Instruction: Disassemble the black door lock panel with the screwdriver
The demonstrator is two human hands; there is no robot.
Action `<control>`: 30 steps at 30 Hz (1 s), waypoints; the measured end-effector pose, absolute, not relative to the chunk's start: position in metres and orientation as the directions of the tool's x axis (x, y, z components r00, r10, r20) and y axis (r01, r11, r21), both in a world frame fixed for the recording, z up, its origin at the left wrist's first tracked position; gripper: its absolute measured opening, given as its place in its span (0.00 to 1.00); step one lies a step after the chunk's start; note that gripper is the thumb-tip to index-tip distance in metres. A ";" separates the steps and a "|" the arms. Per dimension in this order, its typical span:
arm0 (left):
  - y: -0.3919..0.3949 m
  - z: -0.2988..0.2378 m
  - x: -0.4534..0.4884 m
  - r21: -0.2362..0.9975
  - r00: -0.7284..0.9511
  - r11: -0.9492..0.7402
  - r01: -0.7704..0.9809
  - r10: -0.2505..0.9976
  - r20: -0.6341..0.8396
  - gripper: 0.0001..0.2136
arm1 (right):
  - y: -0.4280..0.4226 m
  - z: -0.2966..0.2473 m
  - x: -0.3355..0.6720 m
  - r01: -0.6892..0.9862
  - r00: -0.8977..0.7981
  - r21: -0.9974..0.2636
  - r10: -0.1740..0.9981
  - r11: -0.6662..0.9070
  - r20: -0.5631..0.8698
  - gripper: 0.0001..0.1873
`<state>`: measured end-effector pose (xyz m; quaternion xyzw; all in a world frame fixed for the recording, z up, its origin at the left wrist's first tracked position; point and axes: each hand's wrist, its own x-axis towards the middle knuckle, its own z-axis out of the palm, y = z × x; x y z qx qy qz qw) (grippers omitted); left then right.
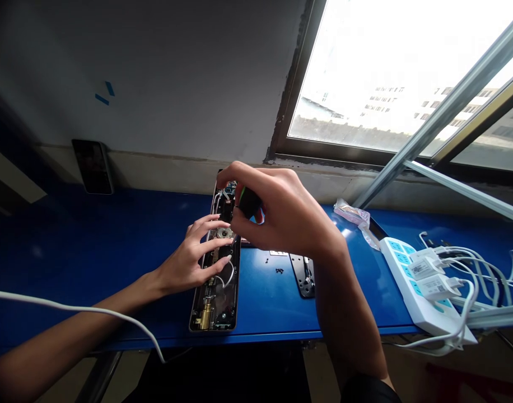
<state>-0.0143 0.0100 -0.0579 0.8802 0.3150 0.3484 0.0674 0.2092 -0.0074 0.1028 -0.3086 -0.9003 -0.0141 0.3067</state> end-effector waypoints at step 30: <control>0.019 -0.060 -0.016 0.342 0.429 -0.818 0.462 0.544 0.721 0.03 | -0.005 0.104 0.211 0.571 -0.639 -0.152 0.553 0.807 0.535 0.17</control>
